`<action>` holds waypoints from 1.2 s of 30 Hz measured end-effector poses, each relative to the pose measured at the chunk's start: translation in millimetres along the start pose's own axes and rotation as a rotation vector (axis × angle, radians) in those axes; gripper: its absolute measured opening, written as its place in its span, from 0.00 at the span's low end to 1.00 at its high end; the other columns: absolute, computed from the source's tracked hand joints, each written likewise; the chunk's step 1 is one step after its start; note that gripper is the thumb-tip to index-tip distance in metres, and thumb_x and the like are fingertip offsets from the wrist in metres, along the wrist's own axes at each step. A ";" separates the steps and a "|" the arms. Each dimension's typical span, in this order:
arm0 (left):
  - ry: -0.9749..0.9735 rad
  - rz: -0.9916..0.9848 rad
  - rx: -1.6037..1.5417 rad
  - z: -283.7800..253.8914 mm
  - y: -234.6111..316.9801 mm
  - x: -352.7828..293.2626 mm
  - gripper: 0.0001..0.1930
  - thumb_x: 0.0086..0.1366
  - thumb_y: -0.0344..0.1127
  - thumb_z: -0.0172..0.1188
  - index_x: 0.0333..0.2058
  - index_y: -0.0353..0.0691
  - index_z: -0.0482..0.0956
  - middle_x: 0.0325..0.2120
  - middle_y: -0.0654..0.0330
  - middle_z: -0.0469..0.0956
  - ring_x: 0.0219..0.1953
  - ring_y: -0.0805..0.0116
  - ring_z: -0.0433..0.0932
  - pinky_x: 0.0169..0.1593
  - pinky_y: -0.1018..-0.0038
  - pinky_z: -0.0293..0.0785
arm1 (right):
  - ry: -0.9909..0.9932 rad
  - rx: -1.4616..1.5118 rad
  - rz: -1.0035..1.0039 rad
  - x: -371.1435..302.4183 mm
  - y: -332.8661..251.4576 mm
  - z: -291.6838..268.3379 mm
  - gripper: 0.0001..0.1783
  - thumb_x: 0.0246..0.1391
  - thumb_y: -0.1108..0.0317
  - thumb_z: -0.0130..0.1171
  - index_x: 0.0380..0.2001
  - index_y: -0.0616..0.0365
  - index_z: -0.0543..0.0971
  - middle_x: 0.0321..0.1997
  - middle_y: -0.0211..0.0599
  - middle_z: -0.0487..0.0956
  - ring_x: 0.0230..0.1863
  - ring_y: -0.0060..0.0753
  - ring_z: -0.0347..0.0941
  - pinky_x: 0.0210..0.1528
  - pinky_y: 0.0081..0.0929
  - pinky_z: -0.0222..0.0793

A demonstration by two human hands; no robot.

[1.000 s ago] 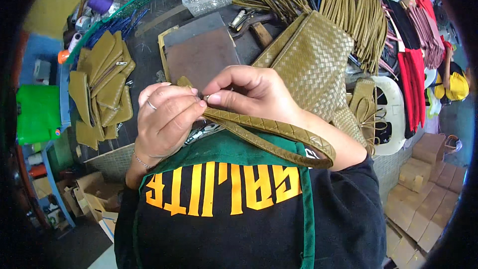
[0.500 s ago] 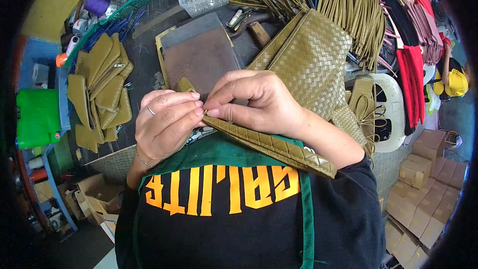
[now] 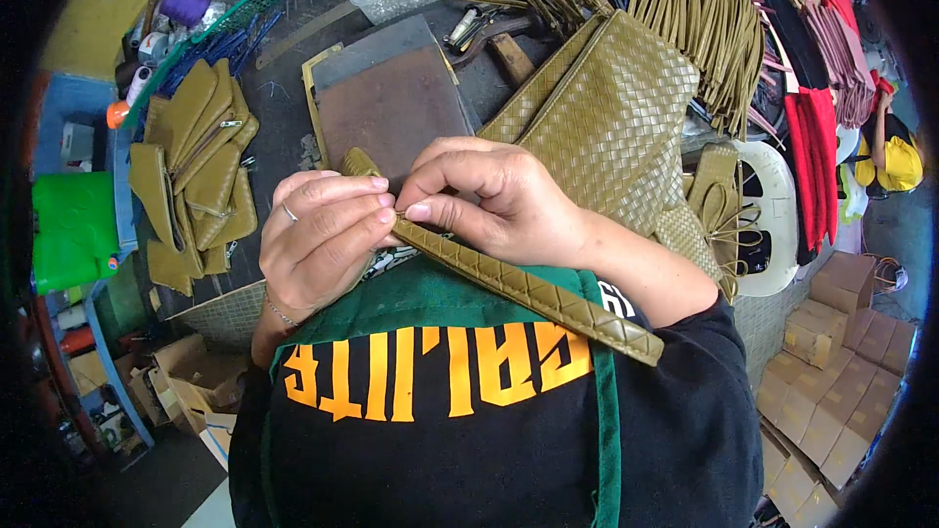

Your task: The person threads a metal ring onto a leather strap, then aligns the strap with a leather bag and strikes the hardware with a mallet on a work surface.

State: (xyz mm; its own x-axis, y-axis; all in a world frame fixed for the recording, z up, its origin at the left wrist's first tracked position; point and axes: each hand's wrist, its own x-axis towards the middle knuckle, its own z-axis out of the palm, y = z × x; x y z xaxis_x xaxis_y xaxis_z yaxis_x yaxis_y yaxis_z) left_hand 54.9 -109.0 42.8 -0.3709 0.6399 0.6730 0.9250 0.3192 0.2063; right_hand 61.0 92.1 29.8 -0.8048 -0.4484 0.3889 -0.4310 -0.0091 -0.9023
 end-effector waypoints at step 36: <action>0.012 -0.012 -0.022 3.3 0.6 -0.4 0.11 0.46 0.37 0.61 0.30 0.42 0.76 0.30 0.64 0.76 0.36 0.70 0.75 0.41 0.73 0.67 | -0.029 -0.049 -0.185 -3.3 2.0 -1.4 0.06 0.45 0.75 0.58 0.28 0.64 0.75 0.30 0.38 0.74 0.32 0.33 0.72 0.34 0.24 0.69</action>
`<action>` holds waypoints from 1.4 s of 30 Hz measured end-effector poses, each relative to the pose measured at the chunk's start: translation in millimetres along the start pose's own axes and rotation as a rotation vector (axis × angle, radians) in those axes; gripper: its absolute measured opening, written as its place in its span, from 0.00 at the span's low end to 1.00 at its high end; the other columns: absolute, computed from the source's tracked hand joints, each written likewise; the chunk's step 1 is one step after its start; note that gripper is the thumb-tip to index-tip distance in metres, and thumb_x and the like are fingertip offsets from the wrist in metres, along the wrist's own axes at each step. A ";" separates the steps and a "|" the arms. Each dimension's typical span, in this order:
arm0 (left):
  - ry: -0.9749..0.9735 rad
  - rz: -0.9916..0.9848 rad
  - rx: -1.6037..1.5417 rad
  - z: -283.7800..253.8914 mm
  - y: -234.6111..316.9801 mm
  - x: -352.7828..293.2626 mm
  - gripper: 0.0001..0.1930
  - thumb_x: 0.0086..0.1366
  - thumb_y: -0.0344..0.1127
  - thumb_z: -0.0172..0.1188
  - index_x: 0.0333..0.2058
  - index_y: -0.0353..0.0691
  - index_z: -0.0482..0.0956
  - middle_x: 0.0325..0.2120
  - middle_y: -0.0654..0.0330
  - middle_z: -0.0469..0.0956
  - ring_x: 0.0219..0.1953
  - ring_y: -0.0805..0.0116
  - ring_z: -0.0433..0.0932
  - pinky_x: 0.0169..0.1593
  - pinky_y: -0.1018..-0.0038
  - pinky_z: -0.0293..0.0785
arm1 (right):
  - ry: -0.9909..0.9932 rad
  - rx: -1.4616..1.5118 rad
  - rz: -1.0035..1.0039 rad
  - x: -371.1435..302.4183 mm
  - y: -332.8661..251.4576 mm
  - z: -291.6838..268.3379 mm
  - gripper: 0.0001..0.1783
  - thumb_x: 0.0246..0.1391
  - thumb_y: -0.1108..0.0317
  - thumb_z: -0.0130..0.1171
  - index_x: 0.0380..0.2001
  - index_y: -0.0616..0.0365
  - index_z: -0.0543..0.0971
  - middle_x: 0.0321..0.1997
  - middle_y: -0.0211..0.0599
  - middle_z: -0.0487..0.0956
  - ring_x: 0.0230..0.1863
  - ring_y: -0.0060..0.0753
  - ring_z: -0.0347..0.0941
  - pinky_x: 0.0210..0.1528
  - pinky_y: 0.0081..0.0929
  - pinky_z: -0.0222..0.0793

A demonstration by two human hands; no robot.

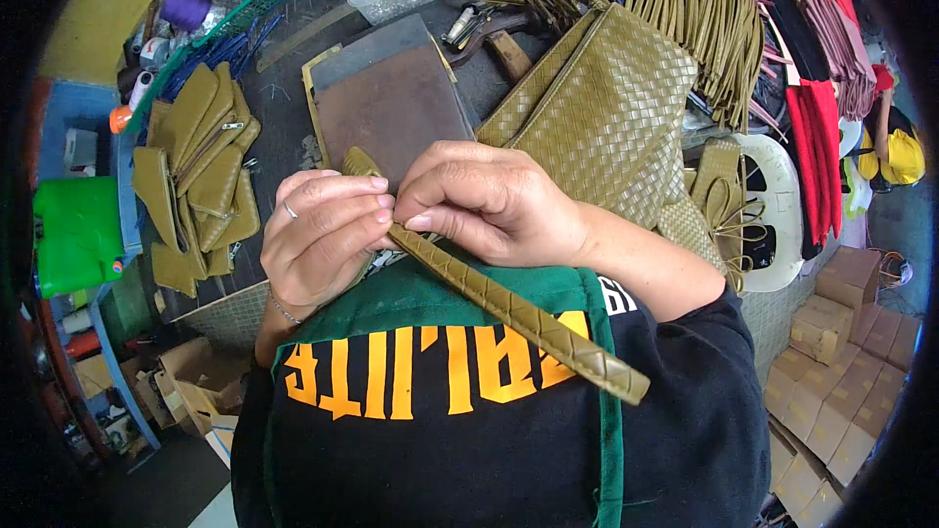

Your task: The person threads a metal ring onto a leather strap, then aligns the strap with a leather bag and strikes the hardware with a mallet on a work surface.

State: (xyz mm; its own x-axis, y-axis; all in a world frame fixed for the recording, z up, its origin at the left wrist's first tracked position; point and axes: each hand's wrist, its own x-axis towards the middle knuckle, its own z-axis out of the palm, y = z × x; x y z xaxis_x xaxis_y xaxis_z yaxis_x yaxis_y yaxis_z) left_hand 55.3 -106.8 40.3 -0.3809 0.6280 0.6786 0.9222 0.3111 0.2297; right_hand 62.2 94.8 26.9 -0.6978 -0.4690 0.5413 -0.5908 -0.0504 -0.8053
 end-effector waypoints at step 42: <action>0.012 -0.074 -0.110 3.0 -3.2 -3.6 0.13 0.44 0.27 0.63 0.32 0.40 0.76 0.30 0.63 0.74 0.35 0.67 0.74 0.40 0.73 0.68 | 0.012 0.145 0.100 -6.1 2.3 -2.4 0.10 0.44 0.76 0.58 0.33 0.65 0.76 0.34 0.40 0.76 0.36 0.29 0.73 0.39 0.21 0.69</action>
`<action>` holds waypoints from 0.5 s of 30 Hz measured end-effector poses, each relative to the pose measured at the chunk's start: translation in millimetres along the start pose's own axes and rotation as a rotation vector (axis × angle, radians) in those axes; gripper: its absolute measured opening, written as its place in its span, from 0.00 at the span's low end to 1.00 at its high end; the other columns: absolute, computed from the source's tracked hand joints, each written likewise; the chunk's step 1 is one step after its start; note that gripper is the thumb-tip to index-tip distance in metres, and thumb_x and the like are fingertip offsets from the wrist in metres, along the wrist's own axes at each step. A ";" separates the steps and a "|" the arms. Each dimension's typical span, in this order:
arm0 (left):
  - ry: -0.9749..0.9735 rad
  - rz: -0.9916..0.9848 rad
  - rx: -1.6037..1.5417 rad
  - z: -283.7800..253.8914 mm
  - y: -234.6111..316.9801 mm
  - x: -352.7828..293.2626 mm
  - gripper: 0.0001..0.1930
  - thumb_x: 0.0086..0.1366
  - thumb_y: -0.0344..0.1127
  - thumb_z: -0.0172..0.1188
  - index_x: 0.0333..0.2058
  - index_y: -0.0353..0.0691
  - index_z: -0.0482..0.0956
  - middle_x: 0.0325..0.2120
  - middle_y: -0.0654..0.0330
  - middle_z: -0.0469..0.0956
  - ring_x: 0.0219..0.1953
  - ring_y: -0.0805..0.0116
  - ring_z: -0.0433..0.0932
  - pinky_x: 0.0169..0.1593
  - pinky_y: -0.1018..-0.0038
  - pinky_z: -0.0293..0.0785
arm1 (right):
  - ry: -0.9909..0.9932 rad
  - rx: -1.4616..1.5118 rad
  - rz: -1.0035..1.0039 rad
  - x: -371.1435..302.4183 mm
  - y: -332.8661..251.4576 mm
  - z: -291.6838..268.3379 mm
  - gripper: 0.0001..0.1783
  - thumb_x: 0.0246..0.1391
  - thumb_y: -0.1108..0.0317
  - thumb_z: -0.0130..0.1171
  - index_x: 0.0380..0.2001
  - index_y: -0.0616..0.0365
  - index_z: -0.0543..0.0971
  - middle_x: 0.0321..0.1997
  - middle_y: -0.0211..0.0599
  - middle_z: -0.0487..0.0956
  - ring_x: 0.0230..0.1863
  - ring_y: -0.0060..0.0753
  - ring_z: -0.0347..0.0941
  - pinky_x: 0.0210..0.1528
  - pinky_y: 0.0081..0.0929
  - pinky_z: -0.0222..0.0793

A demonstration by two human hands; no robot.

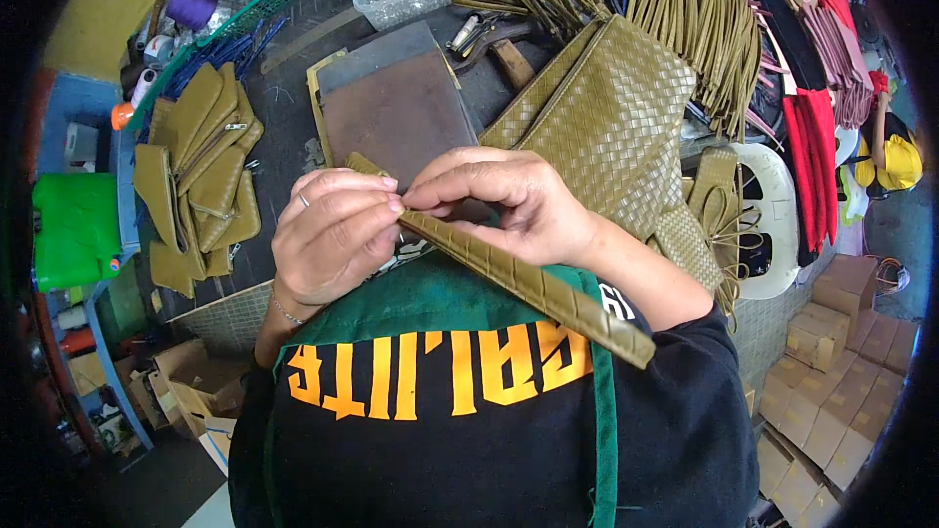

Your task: The person threads a metal ring onto a leather strap, then aligns the strap with a leather bag and strikes the hardware with a mallet on a work surface.

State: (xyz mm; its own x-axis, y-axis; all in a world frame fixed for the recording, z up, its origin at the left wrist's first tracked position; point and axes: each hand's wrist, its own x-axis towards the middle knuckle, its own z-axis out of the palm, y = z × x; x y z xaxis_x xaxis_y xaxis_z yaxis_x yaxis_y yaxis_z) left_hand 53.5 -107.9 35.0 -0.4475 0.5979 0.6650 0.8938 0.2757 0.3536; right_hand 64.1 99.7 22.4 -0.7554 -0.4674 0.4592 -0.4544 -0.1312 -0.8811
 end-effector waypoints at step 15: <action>-0.030 -0.179 -0.152 7.3 -3.8 2.8 0.15 0.42 0.33 0.66 0.32 0.43 0.74 0.29 0.65 0.74 0.35 0.68 0.73 0.37 0.74 0.65 | 0.097 -0.235 -0.147 5.8 2.7 2.6 0.12 0.37 0.78 0.64 0.30 0.62 0.75 0.30 0.39 0.75 0.31 0.33 0.73 0.31 0.24 0.70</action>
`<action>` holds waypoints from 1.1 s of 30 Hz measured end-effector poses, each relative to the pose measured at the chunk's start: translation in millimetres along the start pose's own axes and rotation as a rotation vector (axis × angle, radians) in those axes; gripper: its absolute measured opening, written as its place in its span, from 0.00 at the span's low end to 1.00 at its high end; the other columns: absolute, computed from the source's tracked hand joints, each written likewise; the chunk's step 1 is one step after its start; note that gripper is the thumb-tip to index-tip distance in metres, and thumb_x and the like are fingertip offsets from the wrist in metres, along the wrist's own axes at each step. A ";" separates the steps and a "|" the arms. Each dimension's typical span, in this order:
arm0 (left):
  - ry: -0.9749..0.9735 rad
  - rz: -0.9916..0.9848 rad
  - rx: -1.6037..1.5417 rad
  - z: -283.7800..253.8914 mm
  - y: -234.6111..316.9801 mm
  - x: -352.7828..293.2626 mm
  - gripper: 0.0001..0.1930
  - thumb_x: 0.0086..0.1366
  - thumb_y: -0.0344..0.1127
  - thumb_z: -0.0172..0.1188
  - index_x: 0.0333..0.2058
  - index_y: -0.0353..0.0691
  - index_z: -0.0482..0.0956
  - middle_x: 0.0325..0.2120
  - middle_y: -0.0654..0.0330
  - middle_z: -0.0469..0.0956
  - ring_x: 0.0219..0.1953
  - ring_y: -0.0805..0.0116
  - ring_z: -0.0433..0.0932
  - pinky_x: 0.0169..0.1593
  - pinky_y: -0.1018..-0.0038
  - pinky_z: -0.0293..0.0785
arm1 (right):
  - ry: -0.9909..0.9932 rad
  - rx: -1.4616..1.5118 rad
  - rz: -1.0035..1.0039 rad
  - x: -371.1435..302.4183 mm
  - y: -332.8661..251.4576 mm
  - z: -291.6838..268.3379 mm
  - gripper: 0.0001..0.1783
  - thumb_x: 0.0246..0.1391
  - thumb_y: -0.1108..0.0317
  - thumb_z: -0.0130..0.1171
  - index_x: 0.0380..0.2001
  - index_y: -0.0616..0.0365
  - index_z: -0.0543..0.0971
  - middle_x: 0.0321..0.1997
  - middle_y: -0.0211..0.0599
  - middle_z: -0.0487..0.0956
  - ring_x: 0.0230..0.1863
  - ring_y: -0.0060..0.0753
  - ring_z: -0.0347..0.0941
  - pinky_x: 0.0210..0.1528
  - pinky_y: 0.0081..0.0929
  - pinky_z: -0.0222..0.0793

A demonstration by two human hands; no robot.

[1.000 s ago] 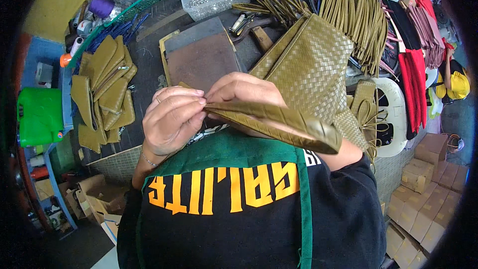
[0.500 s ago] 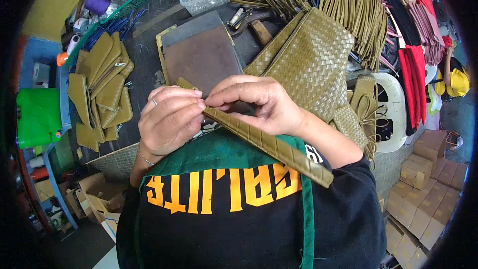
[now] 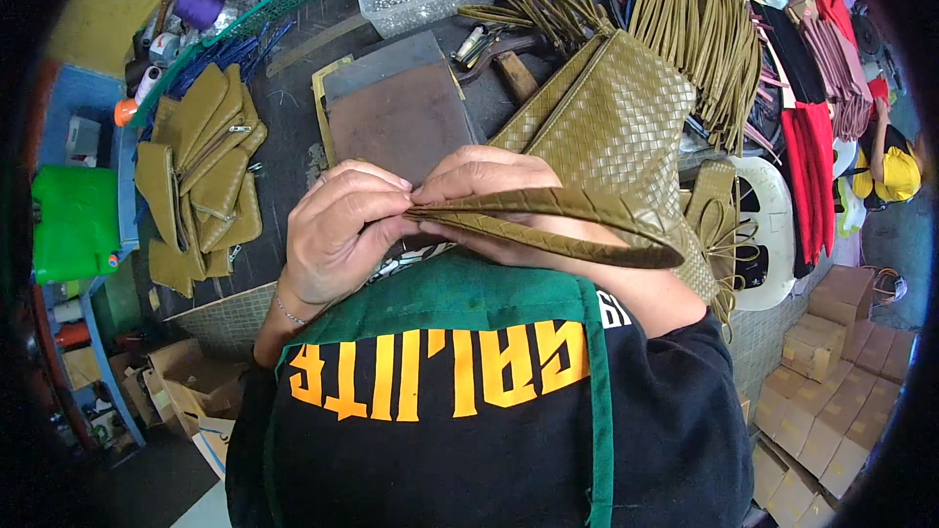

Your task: The person threads a metal ring onto a leather strap, then aligns the strap with a leather bag and strikes the hardware with a mallet on a work surface.

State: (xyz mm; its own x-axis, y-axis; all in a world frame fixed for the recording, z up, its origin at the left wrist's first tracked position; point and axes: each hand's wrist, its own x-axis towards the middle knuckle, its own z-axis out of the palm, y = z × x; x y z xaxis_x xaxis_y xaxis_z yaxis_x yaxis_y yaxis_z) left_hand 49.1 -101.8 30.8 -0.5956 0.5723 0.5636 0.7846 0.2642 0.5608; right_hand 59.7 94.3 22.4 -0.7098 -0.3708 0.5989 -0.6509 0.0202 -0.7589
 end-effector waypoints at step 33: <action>0.075 0.269 0.239 6.4 -1.4 -4.5 0.15 0.42 0.29 0.58 0.33 0.42 0.75 0.29 0.68 0.71 0.34 0.71 0.71 0.34 0.75 0.61 | 0.000 0.514 0.426 -12.1 -6.7 -4.2 0.07 0.47 0.79 0.55 0.32 0.65 0.77 0.32 0.37 0.76 0.35 0.23 0.72 0.38 0.18 0.67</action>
State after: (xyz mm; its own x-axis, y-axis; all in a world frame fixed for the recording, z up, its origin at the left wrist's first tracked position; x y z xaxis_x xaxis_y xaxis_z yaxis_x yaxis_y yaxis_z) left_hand 51.8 -99.8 23.6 -0.3669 0.5898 0.7194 0.9275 0.2915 0.2340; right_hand 71.5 102.6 21.4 -0.8763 -0.4284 0.2202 -0.1030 -0.2800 -0.9545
